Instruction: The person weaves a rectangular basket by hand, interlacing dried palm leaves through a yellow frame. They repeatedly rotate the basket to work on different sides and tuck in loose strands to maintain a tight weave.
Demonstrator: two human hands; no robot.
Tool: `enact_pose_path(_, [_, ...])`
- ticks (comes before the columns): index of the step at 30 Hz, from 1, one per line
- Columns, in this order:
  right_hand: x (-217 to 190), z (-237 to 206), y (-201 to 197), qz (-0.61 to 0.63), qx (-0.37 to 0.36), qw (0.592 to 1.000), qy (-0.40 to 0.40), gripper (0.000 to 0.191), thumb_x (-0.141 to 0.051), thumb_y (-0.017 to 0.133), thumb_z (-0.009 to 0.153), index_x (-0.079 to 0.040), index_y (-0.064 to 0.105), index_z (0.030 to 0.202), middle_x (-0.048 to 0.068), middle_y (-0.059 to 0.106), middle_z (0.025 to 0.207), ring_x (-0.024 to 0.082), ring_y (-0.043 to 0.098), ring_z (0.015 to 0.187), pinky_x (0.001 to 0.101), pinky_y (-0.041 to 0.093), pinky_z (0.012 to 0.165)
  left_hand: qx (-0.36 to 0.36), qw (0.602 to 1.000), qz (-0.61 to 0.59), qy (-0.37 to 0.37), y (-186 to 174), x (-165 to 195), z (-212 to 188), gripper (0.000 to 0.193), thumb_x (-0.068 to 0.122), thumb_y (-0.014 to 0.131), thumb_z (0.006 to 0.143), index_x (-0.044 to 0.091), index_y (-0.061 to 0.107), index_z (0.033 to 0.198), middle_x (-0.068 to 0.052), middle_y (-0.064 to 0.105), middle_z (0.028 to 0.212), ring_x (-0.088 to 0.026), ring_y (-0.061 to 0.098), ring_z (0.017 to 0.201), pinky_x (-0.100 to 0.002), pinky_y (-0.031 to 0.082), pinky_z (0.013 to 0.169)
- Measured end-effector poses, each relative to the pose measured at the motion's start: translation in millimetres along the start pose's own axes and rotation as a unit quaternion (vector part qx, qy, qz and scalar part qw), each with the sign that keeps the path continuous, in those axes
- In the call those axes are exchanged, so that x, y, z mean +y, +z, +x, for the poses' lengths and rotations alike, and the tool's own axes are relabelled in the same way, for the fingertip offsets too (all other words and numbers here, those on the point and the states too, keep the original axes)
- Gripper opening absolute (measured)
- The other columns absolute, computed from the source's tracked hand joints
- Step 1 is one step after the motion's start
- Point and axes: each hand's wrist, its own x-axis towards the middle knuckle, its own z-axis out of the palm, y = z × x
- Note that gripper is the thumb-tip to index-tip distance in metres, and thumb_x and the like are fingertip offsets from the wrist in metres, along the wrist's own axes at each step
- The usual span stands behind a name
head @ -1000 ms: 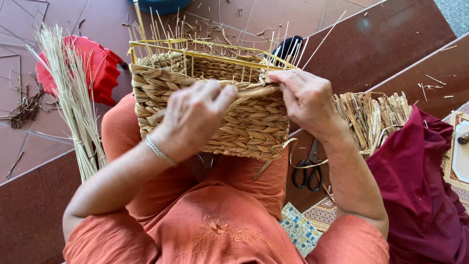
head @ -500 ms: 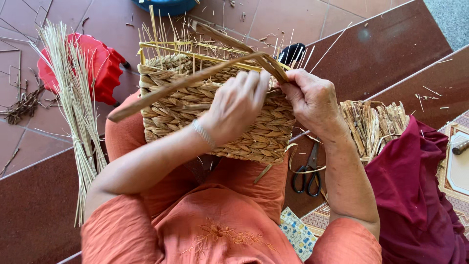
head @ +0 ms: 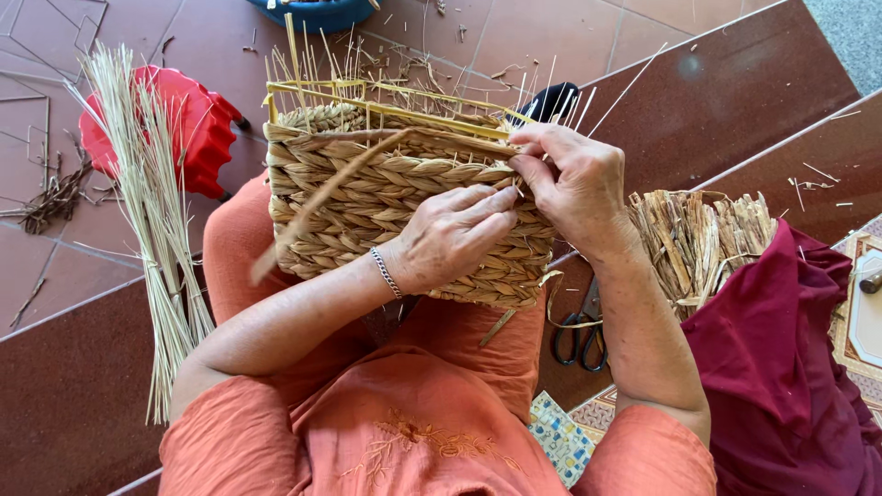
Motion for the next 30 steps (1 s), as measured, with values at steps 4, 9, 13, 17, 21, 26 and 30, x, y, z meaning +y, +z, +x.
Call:
enact_pose_path(4, [-1.4, 1.9, -8.2, -0.034, -0.032, 0.995, -0.085, 0.013, -0.004, 0.074, 0.097, -0.007, 0.077, 0.110, 0.011, 0.077, 0.104, 0.022, 0.075, 0.094, 0.0333, 0.060, 0.087, -0.021, 0.996, 0.062, -0.065, -23.0, -10.7, 8.0, 0.043, 0.016, 0.076, 0.089, -0.002, 0.063, 0.126, -0.014, 0.063, 0.119, -0.030, 0.059, 0.107, -0.044, 0.045, 0.095])
enact_pose_path(9, [2.0, -1.3, -11.1, -0.011, -0.051, 0.995, -0.086, 0.013, -0.011, 0.077, 0.094, -0.002, 0.078, 0.104, 0.014, 0.076, 0.094, 0.024, 0.073, 0.084, 0.0349, 0.058, 0.078, -0.054, 0.957, 0.268, -0.092, -47.2, -36.7, 2.7, 0.039, 0.027, 0.077, 0.077, 0.008, 0.068, 0.110, -0.014, 0.056, 0.124, -0.028, 0.052, 0.116, -0.048, 0.035, 0.101])
enact_pose_path(13, [3.8, -4.5, 4.6, -0.060, 0.025, 0.995, -0.073, 0.010, -0.012, 0.076, 0.101, -0.002, 0.078, 0.100, 0.012, 0.077, 0.093, 0.023, 0.075, 0.083, 0.0349, 0.059, 0.077, -0.123, 0.949, 0.272, -0.099, -44.2, -52.2, -1.4, 0.021, 0.007, 0.070, 0.094, 0.008, 0.070, 0.115, -0.008, 0.057, 0.121, -0.022, 0.054, 0.113, -0.045, 0.039, 0.103])
enact_pose_path(17, [8.3, -4.9, 10.3, -0.071, 0.050, 0.995, -0.054, 0.013, -0.013, 0.077, 0.102, -0.001, 0.078, 0.097, 0.013, 0.076, 0.089, 0.024, 0.075, 0.079, 0.0354, 0.058, 0.072, -0.085, 0.948, 0.296, -0.078, -38.7, -57.3, 7.8, 0.006, 0.009, 0.064, 0.099, 0.006, 0.063, 0.105, -0.008, 0.059, 0.109, -0.024, 0.059, 0.106, -0.050, 0.043, 0.101])
enact_pose_path(21, [11.2, -4.9, 14.3, -0.083, 0.065, 0.993, -0.059, 0.013, -0.014, 0.076, 0.103, -0.003, 0.080, 0.098, 0.011, 0.077, 0.090, 0.023, 0.076, 0.080, 0.0349, 0.060, 0.074, -0.124, 0.965, 0.219, -0.075, -40.8, -39.2, 4.5, 0.005, 0.006, 0.062, 0.105, 0.004, 0.058, 0.107, -0.011, 0.059, 0.092, -0.025, 0.060, 0.084, -0.045, 0.051, 0.085])
enact_pose_path(26, [11.4, -7.9, 22.8, -0.038, 0.104, 0.993, -0.044, 0.007, -0.008, 0.079, 0.101, -0.003, 0.076, 0.104, 0.009, 0.076, 0.087, 0.014, 0.072, 0.076, 0.0291, 0.058, 0.065, -0.213, 0.948, 0.090, -0.218, -54.2, -22.1, -13.1, 0.014, 0.007, 0.059, 0.101, 0.002, 0.057, 0.114, -0.013, 0.063, 0.095, -0.026, 0.062, 0.082, -0.040, 0.052, 0.067])
enact_pose_path(30, [12.3, -10.7, 35.1, -0.062, 0.142, 0.987, -0.030, 0.025, -0.003, 0.083, 0.093, 0.002, 0.064, 0.110, 0.009, 0.075, 0.082, 0.008, 0.062, 0.058, 0.0246, 0.049, 0.046, -0.130, 0.962, 0.200, -0.130, -67.6, -12.1, -9.2, 0.019, 0.020, 0.062, 0.096, 0.007, 0.058, 0.110, -0.012, 0.059, 0.106, -0.026, 0.059, 0.099, -0.041, 0.051, 0.082])
